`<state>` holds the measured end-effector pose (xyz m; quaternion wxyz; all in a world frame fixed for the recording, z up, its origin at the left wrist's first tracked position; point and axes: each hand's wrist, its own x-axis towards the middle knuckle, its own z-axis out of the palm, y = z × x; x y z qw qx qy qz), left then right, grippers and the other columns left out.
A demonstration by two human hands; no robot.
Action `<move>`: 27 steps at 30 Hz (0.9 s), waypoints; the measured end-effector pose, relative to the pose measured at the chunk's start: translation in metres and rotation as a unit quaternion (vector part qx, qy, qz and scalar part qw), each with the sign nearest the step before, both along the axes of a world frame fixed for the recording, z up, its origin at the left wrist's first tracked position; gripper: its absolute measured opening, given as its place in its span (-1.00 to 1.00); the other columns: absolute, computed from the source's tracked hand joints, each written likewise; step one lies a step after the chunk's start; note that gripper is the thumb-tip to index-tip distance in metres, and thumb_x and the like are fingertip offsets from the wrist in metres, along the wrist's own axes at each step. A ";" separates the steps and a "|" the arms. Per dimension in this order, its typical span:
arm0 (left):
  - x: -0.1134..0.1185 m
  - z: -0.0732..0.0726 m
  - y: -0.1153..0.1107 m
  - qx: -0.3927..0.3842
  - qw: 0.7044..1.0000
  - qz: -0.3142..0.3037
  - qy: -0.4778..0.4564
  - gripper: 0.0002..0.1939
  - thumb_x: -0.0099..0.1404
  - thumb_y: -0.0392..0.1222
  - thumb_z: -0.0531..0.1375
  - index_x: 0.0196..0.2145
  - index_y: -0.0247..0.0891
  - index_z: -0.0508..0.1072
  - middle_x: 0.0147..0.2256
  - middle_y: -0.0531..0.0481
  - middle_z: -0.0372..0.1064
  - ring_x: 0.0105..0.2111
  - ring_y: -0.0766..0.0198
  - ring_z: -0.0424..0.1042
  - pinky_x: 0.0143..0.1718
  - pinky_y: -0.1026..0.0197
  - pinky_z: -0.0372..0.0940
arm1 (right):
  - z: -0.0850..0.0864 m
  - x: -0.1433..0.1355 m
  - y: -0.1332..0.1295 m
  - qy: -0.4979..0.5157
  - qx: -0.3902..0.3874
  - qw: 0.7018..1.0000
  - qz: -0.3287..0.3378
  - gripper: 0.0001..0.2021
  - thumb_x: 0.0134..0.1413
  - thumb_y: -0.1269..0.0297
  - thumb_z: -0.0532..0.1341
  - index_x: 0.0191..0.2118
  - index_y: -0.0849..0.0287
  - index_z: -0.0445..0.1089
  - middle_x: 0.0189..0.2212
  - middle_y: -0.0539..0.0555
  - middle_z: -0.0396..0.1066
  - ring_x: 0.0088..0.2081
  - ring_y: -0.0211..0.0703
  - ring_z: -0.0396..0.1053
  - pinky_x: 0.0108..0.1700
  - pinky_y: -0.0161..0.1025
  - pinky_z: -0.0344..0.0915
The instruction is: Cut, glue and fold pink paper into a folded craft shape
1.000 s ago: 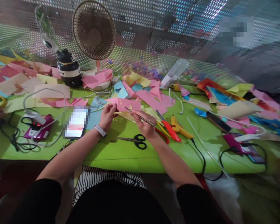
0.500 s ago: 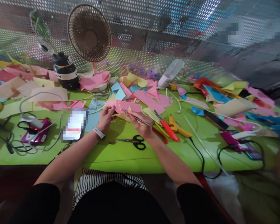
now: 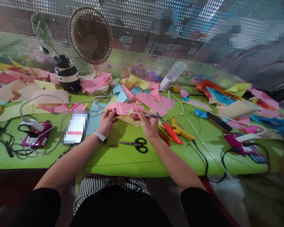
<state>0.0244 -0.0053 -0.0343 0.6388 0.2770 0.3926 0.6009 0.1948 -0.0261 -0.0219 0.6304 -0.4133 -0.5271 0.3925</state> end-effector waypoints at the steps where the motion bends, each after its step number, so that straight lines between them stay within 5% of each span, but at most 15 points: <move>1: 0.000 0.000 0.000 0.001 1.000 0.001 0.000 -0.45 -0.15 0.11 0.48 -0.40 -0.21 0.29 -0.46 0.16 0.35 -0.45 0.43 0.40 -0.48 0.41 0.23 | 0.000 -0.001 0.001 0.019 -0.019 1.000 0.000 -0.75 0.10 0.05 0.32 -0.29 0.16 0.50 -0.44 0.02 0.58 -0.43 -0.14 0.57 -0.36 -0.23 0.54; 9: 0.003 0.001 -0.005 0.014 1.000 0.003 0.002 -0.53 -0.03 0.08 0.44 -0.40 -0.22 0.29 -0.44 0.15 0.35 -0.41 0.43 0.41 -0.46 0.41 0.26 | 0.002 -0.007 0.003 0.104 -0.067 0.992 -0.006 -0.69 -0.02 0.02 0.38 -0.34 0.19 0.48 -0.49 0.01 0.58 -0.49 -0.15 0.55 -0.40 -0.23 0.54; 27: 0.006 0.007 -0.011 0.045 0.999 0.012 0.019 -0.54 0.00 0.08 0.43 -0.38 -0.20 0.28 -0.43 0.13 0.36 -0.42 0.43 0.43 -0.44 0.41 0.32 | -0.001 -0.008 0.004 0.116 -0.071 0.991 -0.015 -0.70 -0.01 0.01 0.36 -0.34 0.16 0.46 -0.47 0.02 0.58 -0.45 -0.15 0.56 -0.38 -0.22 0.53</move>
